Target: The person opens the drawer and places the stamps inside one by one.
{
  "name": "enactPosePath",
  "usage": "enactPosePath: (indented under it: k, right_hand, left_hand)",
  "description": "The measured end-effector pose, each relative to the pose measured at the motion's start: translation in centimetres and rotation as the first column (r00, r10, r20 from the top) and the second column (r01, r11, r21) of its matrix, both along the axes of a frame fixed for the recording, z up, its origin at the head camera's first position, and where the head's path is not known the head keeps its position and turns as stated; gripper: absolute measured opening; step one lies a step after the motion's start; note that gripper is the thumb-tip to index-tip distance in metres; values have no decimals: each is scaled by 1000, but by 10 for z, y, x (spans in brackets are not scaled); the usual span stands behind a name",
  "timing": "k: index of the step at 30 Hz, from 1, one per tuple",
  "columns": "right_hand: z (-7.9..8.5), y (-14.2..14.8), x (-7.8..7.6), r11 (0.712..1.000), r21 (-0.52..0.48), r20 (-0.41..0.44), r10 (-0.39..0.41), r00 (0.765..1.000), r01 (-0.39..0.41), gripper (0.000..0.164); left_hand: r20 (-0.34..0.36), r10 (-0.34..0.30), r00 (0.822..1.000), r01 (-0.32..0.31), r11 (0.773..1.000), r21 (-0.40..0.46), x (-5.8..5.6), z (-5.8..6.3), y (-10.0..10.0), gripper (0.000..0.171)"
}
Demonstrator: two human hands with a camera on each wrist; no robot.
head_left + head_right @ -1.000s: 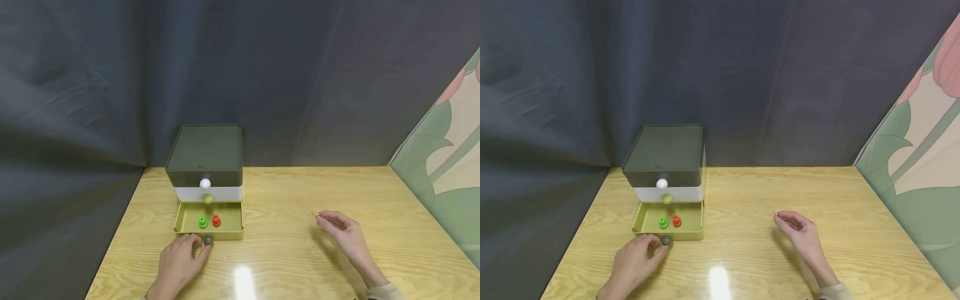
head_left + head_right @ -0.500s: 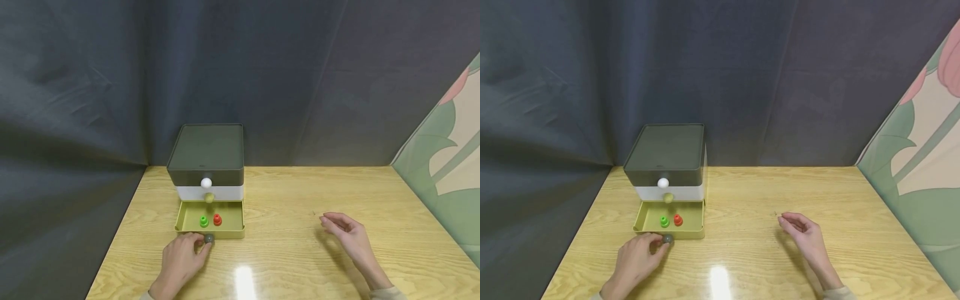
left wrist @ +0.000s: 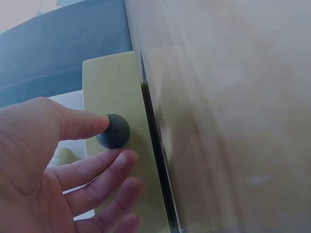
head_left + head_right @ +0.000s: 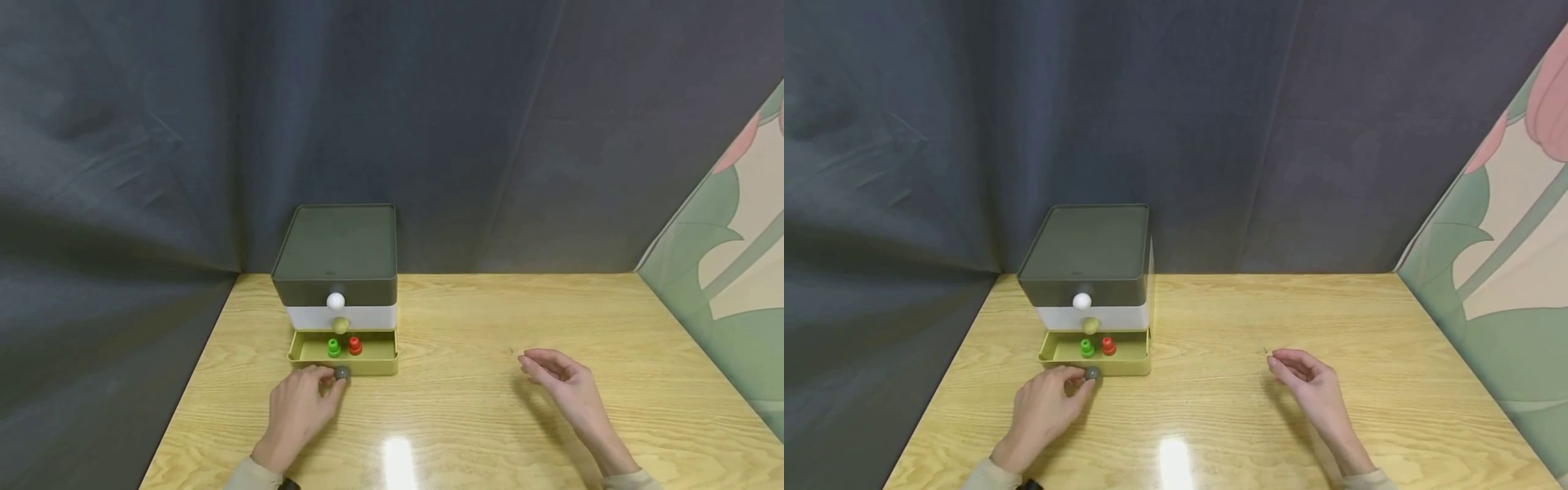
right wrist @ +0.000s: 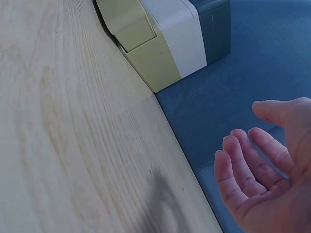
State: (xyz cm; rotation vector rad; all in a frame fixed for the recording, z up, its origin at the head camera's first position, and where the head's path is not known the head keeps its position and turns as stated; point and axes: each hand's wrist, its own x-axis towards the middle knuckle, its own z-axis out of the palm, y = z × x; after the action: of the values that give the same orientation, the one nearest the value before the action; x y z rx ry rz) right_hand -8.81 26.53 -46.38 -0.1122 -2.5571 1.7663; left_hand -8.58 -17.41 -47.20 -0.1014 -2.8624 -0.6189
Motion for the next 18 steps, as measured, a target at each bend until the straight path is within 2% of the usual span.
enactPosePath:
  k: [7, 13, 18]
  right_hand:
    - [4, -1, -4, 1000, 13, 6, 4, 1000, -4, 47]
    - [3, -1, -1, 1000, 27, 12, 1, 1000, -1, 45]
    - [6, -5, -2, 1000, 23, -20, 2, 1000, -2, 42]
  left_hand:
    - [16, 18, 1000, -19, 999, 46, -23, -3, 1, 28]
    - [43, 41, 998, -45, 995, 84, -33, -9, 1, 29]
    - [39, 41, 998, -45, 993, 108, -42, -8, 0, 31]
